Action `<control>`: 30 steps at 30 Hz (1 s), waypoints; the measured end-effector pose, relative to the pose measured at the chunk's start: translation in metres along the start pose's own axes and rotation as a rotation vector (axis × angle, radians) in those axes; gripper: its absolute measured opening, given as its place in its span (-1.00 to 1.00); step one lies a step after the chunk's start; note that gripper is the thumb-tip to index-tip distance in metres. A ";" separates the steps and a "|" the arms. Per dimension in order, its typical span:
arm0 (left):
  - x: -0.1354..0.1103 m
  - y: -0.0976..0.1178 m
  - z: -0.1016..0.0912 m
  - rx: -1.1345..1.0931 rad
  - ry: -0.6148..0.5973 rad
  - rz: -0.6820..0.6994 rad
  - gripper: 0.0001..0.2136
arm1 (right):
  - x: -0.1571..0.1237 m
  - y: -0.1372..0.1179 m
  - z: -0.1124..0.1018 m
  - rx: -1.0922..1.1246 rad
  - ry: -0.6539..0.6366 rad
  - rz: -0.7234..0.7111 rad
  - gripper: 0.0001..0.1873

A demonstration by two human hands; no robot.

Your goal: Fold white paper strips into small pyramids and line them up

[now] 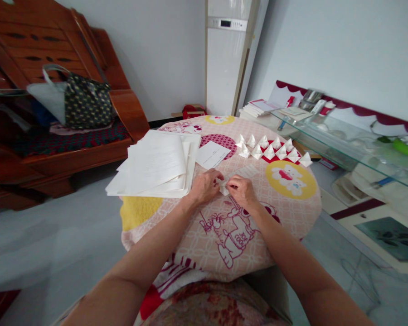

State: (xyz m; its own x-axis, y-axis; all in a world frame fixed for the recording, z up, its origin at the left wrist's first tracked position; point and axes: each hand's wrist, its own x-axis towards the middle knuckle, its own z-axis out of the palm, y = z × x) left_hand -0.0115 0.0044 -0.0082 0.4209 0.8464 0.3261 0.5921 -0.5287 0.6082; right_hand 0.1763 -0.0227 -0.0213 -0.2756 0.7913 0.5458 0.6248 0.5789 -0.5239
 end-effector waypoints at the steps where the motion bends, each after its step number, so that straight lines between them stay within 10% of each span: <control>1: 0.000 0.002 0.001 -0.004 0.004 0.030 -0.67 | 0.000 0.000 0.000 0.008 -0.003 0.004 -0.76; 30: -0.006 0.027 0.003 0.329 -0.035 -0.081 -0.89 | 0.002 -0.002 -0.002 0.129 0.061 0.205 -0.83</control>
State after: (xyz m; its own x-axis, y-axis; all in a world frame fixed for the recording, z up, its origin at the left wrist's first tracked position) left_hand 0.0039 -0.0153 0.0041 0.3835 0.8867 0.2581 0.8119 -0.4569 0.3633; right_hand 0.1766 -0.0225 -0.0178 -0.1059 0.8836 0.4561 0.5639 0.4312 -0.7043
